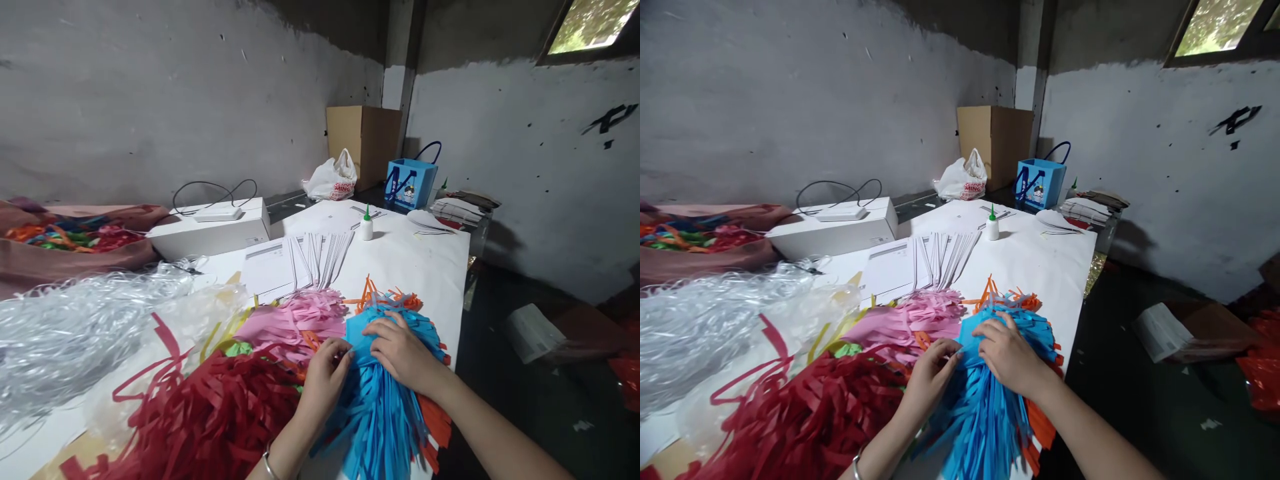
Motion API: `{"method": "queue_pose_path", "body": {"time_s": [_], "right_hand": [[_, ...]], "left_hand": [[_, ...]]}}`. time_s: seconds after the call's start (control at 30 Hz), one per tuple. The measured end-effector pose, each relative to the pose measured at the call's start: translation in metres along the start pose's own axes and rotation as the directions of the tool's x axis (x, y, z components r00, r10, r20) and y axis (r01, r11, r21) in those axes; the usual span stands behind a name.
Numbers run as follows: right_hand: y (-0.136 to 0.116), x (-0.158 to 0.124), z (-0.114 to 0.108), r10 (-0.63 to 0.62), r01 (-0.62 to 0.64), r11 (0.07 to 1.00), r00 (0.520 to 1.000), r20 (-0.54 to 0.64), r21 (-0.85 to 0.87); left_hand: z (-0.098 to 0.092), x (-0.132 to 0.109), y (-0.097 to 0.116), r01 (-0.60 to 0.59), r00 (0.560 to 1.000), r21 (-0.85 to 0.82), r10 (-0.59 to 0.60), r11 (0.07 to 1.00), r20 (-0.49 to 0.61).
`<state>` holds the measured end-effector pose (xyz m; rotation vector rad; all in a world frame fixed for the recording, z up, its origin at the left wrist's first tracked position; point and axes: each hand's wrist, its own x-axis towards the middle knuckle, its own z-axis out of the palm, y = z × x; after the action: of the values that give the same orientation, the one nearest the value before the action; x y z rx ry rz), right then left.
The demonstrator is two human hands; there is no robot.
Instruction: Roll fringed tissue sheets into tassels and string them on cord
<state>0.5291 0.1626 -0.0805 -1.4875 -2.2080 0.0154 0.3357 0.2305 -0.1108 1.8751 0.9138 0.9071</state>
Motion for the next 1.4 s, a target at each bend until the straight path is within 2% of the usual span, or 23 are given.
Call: {"method": "queue_pose_path", "body": {"time_s": [0.27,0.6,1.4], "right_hand": [[-0.003,0.005,-0.011,0.077,-0.081,0.992,0.996,0.043,0.092],[-0.002,0.016,-0.015,0.05,-0.065,0.994,0.985,0.163,0.093],[0.0,0.019,-0.016,0.067,-0.098,0.986,0.974,0.215,0.136]], "left_hand": [[0.001,-0.001,-0.002,0.015,1.0,-0.022,-0.015,1.0,0.007],[0.001,-0.001,-0.004,0.011,1.0,-0.026,-0.01,1.0,0.018],[0.002,-0.001,-0.007,0.006,0.999,-0.031,-0.005,1.0,0.034]]}}
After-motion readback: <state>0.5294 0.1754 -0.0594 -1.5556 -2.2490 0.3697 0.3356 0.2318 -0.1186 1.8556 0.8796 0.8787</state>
